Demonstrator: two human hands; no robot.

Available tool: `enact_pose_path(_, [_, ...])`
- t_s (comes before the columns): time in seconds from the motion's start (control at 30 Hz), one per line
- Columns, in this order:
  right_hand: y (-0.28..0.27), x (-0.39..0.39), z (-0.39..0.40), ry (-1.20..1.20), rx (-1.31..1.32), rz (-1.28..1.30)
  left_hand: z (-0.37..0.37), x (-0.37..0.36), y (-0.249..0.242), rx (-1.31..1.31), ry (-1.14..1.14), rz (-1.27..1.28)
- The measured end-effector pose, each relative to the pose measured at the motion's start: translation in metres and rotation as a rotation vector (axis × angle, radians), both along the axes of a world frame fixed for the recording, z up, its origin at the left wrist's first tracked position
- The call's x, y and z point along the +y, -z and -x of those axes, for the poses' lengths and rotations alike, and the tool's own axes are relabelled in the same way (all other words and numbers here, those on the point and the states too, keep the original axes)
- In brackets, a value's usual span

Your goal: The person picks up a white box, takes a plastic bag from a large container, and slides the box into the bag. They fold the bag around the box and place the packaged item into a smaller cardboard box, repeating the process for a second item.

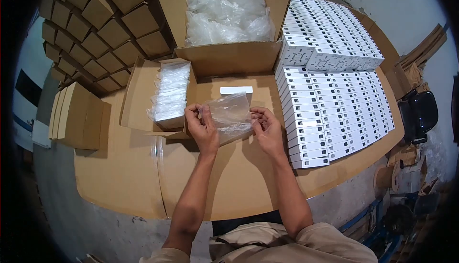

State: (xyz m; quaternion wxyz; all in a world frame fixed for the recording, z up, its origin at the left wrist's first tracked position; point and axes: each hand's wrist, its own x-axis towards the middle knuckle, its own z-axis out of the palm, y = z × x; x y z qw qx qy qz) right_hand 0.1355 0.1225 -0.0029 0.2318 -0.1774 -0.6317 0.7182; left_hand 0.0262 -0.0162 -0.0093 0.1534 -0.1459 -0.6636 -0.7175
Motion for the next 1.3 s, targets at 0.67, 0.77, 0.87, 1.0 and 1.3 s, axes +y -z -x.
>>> enact_pose_path(0.67, [-0.008, -0.018, 0.02, 0.6, 0.106, -0.477, -0.028, 0.01, -0.011, -0.099, 0.174, 0.275])
enact_pose_path(0.77, [-0.001, -0.02, 0.023, 0.6, 0.145, -0.513, -0.02, 0.005, -0.006, -0.066, 0.159, 0.295])
enact_pose_path(0.87, [-0.003, -0.02, 0.018, 0.552, 0.135, -0.536, -0.019, 0.004, -0.015, -0.178, 0.263, 0.122])
enact_pose_path(1.0, [-0.005, -0.026, 0.018, 0.508, 0.174, -0.612, -0.015, 0.009, -0.009, -0.109, 0.159, 0.114])
enact_pose_path(1.3, [-0.003, -0.023, 0.018, 0.489, 0.137, -0.499, -0.014, 0.007, -0.005, -0.195, 0.232, -0.066])
